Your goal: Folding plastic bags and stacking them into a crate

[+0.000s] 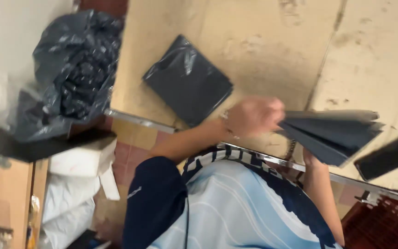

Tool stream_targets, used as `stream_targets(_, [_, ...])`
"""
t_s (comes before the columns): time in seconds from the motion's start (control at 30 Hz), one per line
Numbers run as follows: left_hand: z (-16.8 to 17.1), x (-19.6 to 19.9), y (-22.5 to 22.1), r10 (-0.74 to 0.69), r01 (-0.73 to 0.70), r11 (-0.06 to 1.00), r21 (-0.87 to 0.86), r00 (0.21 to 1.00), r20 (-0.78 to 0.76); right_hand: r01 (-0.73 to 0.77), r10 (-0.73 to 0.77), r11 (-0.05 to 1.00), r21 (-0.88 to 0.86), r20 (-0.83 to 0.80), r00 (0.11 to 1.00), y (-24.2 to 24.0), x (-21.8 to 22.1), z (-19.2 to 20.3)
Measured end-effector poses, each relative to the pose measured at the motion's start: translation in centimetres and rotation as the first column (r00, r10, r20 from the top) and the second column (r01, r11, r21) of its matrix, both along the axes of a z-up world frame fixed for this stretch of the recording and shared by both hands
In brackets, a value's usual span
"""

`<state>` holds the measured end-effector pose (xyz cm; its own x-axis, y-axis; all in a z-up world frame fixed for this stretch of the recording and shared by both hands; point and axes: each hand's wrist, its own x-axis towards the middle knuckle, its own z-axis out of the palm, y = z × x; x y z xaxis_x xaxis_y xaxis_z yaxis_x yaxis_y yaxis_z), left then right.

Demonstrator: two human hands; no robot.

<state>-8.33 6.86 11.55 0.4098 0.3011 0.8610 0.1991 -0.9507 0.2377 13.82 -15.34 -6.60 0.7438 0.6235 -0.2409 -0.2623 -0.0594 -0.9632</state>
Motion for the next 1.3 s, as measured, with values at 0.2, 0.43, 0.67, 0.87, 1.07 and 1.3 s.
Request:
stream_targets(0.2, [-3.1, -21.6, 13.8, 0.348, -0.508, 0.832, -0.223, 0.791, -0.503, -0.461, 0.46, 0.887, 0.018, 0.035, 0.887, 14.4, -15.1, 5.4])
stream_targets(0.43, [-16.5, -27.4, 20.0, 0.341, -0.587, 0.762, -0.272, 0.722, -0.601, -0.497, 0.48, 0.864, -0.082, -0.164, 0.862, 18.8, -25.7, 5.6])
stream_targets(0.67, [-17.9, -26.4, 20.7, 0.407, -0.582, 0.792, -0.186, 0.729, -0.55, -0.344, 0.302, 0.931, -0.125, -0.27, 0.914, 17.5, -25.9, 5.8])
stream_targets(0.87, [-13.3, -25.3, 19.4, 0.371, -0.636, 0.745, -0.201, 0.646, -0.667, -0.267, 0.367, 0.923, -0.278, 0.416, 0.832, 17.4, -27.3, 10.0])
stream_targets(1.07, [-10.3, -20.5, 15.7, 0.369, -0.722, 0.629, -0.29, 0.605, -0.705, -0.519, 0.432, 0.702, -0.488, 0.871, -0.234, 19.4, -30.8, 8.1])
stream_targets(1.3, [-8.8, -19.5, 17.3, 0.332, -0.736, 0.399, -0.547, 0.672, -0.662, -0.533, 0.424, 0.66, -0.529, 0.848, -0.317, 19.3, -30.5, 5.9])
